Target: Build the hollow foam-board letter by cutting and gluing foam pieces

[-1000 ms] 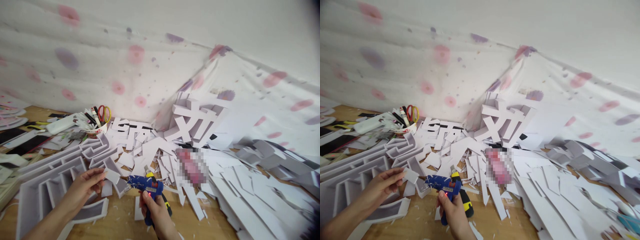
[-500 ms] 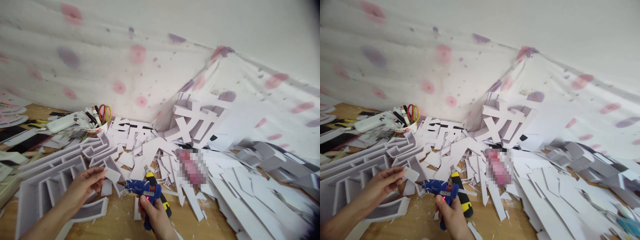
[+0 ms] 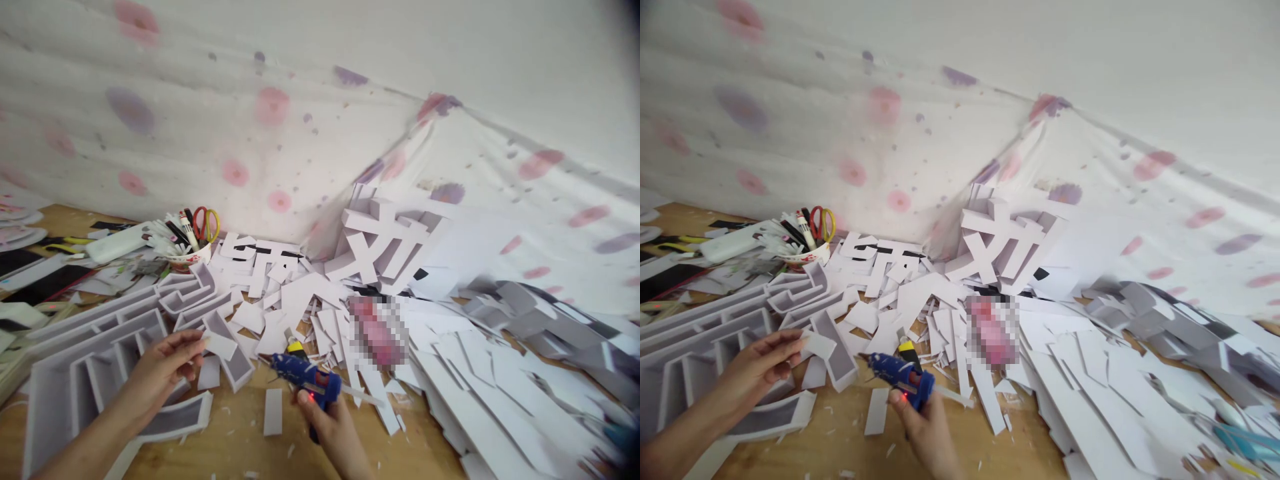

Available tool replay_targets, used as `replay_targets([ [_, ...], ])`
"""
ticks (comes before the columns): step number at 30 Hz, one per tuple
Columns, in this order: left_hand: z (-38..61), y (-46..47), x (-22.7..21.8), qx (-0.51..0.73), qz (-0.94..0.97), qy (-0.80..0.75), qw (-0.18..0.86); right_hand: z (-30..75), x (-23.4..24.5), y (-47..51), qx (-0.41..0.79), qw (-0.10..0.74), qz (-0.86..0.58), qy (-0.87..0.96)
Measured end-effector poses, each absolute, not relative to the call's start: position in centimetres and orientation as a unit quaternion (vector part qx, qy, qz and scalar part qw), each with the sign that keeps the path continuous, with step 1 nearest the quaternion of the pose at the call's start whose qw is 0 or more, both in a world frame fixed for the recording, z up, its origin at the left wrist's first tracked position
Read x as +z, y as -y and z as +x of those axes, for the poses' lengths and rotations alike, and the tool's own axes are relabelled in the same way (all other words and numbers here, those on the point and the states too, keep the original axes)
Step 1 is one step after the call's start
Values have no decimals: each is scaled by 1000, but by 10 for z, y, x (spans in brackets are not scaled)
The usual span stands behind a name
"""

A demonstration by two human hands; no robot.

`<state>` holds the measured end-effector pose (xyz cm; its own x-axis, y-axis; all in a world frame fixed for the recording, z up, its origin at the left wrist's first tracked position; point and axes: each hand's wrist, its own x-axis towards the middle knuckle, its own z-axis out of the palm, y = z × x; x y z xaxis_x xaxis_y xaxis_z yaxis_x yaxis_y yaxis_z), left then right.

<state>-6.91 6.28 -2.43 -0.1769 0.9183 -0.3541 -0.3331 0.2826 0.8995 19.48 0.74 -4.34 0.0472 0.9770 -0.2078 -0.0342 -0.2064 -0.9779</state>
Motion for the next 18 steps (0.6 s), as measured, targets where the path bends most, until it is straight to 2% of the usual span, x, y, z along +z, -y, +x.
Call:
replay_targets([
  [5, -70, -60, -16, 540, 336, -586, 502, 244, -49, -6, 385, 491, -635, 455],
  [13, -86, -55, 1, 502, 487, -622, 351, 275, -80, 13, 279, 407, -691, 527],
  [18, -92, -52, 1, 434, 561, -632, 311, 293, -94, 12, 191, 374, -712, 563],
])
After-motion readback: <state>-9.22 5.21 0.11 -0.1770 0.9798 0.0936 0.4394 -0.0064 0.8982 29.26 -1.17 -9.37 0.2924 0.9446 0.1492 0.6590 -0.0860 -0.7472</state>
